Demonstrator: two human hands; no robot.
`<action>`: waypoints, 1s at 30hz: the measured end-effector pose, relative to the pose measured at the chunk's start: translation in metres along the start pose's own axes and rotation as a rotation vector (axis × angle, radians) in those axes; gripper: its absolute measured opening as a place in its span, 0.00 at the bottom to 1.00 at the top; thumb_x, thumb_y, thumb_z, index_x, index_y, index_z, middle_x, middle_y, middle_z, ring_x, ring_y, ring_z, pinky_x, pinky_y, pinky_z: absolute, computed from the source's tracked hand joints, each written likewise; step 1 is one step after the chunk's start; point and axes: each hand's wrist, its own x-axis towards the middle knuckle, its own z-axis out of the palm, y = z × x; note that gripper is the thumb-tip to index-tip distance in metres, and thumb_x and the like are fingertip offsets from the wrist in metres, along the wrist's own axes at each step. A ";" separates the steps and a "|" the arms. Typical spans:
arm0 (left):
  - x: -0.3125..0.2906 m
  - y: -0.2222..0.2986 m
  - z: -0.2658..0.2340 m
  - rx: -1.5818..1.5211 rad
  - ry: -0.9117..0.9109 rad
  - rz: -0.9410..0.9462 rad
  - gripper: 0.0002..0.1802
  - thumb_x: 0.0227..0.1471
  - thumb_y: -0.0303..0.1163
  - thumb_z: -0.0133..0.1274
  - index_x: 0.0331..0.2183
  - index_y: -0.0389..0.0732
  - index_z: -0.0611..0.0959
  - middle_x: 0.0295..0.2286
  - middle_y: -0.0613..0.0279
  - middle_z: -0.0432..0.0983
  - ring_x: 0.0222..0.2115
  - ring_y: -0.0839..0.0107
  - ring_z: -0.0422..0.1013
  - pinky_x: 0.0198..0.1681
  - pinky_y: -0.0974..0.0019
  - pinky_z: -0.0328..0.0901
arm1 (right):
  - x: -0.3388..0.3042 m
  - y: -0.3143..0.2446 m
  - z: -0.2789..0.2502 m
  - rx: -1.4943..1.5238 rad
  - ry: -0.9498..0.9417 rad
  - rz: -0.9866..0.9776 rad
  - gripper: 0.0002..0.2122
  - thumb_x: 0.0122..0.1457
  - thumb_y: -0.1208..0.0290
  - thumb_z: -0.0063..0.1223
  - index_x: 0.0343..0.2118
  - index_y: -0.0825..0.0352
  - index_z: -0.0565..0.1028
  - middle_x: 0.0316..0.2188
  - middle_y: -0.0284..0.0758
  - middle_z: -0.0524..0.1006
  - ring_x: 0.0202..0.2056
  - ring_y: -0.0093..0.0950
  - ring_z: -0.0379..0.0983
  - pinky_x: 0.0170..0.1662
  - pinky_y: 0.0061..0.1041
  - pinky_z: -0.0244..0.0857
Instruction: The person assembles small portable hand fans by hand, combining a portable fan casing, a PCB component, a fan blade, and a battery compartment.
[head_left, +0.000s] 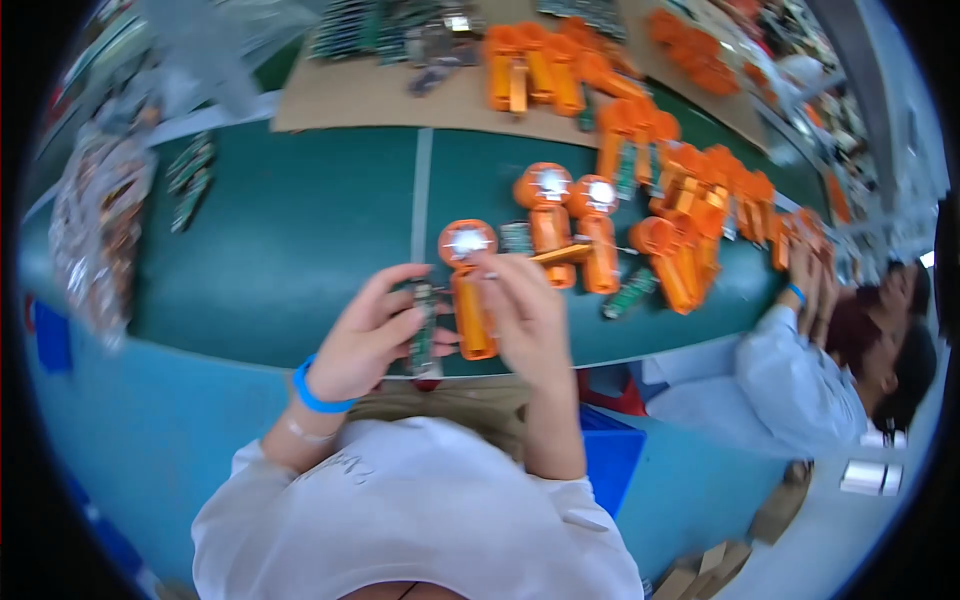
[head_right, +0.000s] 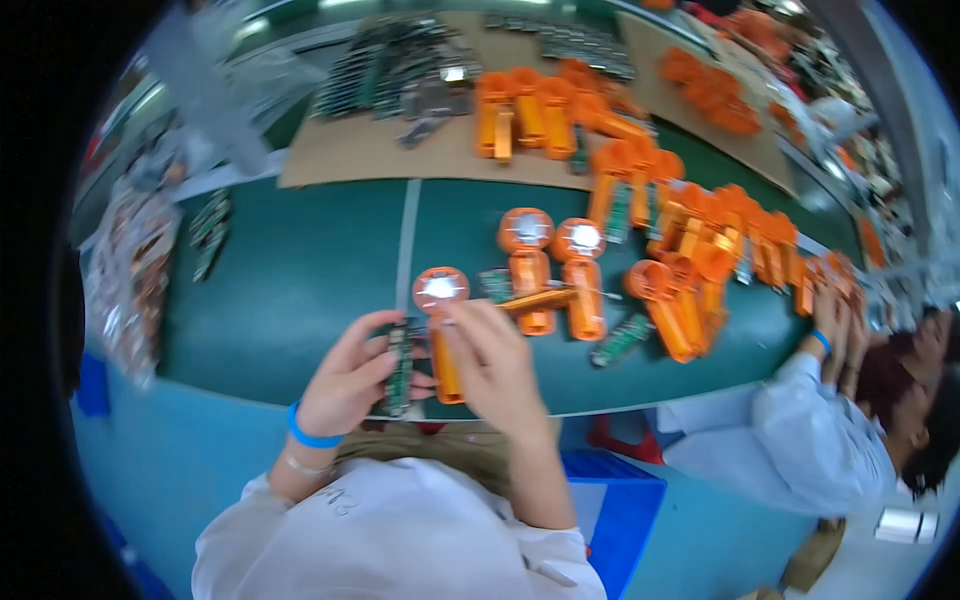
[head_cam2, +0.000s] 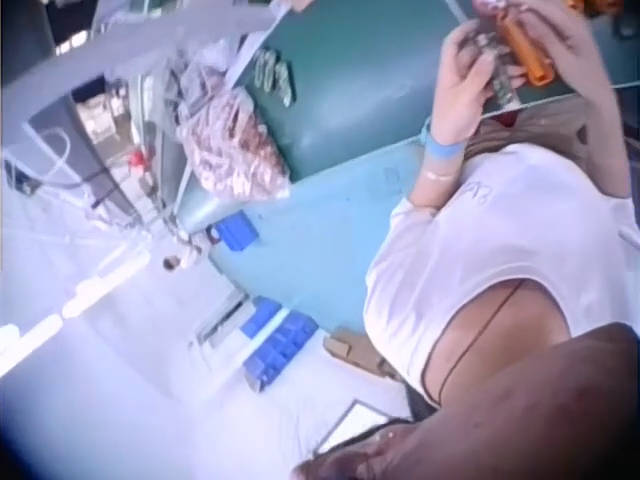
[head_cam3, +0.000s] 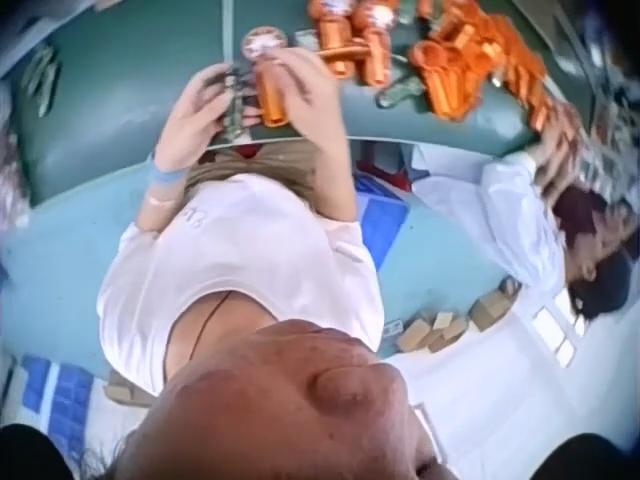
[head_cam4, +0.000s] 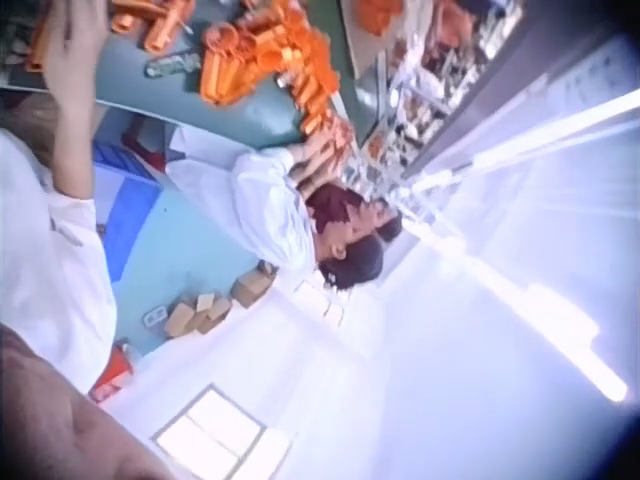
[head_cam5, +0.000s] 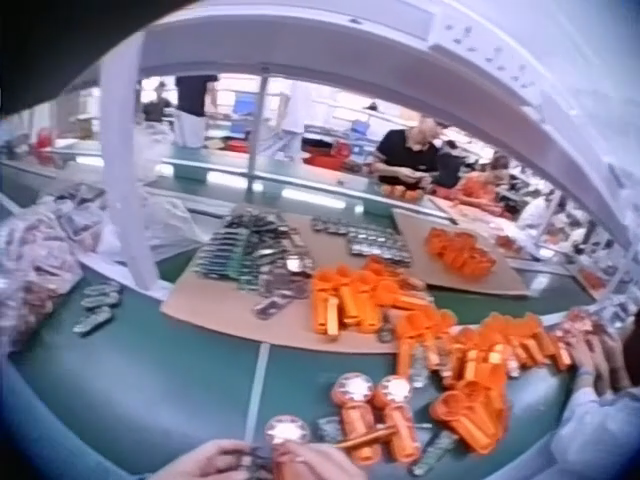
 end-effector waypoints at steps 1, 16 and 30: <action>0.004 -0.002 -0.001 0.019 -0.019 -0.035 0.24 0.56 0.23 0.41 0.54 0.39 0.59 0.44 0.49 0.67 0.39 0.56 0.72 0.44 0.54 0.69 | -0.002 -0.002 -0.005 -0.001 -0.024 0.029 0.13 0.55 0.83 0.44 0.44 0.70 0.71 0.34 0.38 0.72 0.33 0.30 0.71 0.35 0.22 0.64; -0.007 0.003 -0.011 0.009 0.000 -0.034 0.22 0.56 0.26 0.44 0.53 0.41 0.62 0.37 0.58 0.66 0.37 0.69 0.72 0.41 0.66 0.71 | 0.002 -0.013 0.013 0.469 0.103 0.346 0.07 0.54 0.80 0.53 0.36 0.74 0.71 0.28 0.41 0.79 0.20 0.19 0.71 0.21 0.13 0.62; -0.003 -0.003 -0.005 0.055 0.006 0.010 0.23 0.56 0.27 0.44 0.53 0.37 0.61 0.39 0.54 0.71 0.38 0.66 0.73 0.41 0.66 0.69 | 0.004 0.009 -0.009 0.552 -0.311 0.407 0.08 0.58 0.77 0.48 0.39 0.72 0.72 0.34 0.38 0.77 0.32 0.25 0.74 0.37 0.22 0.70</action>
